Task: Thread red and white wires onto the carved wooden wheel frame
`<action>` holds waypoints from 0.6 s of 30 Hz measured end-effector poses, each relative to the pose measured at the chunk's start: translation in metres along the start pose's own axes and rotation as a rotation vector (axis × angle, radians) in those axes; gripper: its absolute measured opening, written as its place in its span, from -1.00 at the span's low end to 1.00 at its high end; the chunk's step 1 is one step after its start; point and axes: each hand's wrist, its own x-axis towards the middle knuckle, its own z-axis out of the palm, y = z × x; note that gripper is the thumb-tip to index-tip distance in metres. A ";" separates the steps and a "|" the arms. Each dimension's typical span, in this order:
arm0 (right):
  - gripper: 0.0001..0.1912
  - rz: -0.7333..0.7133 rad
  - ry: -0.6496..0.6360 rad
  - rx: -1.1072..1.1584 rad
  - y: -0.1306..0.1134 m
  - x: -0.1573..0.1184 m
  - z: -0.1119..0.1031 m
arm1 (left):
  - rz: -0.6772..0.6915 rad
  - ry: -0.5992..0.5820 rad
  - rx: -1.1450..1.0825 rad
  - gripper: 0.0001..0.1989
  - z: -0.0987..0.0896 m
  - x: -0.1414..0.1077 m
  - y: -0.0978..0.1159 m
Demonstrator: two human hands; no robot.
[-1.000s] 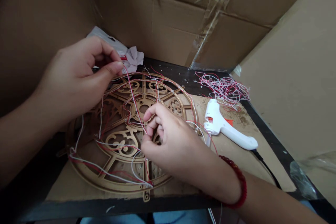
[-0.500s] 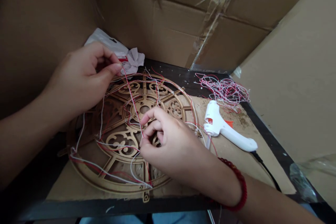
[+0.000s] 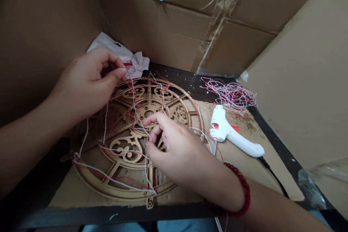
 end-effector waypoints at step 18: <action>-0.75 -0.006 0.101 0.052 0.006 0.003 0.009 | 0.038 0.028 0.088 -0.90 0.006 0.005 -0.007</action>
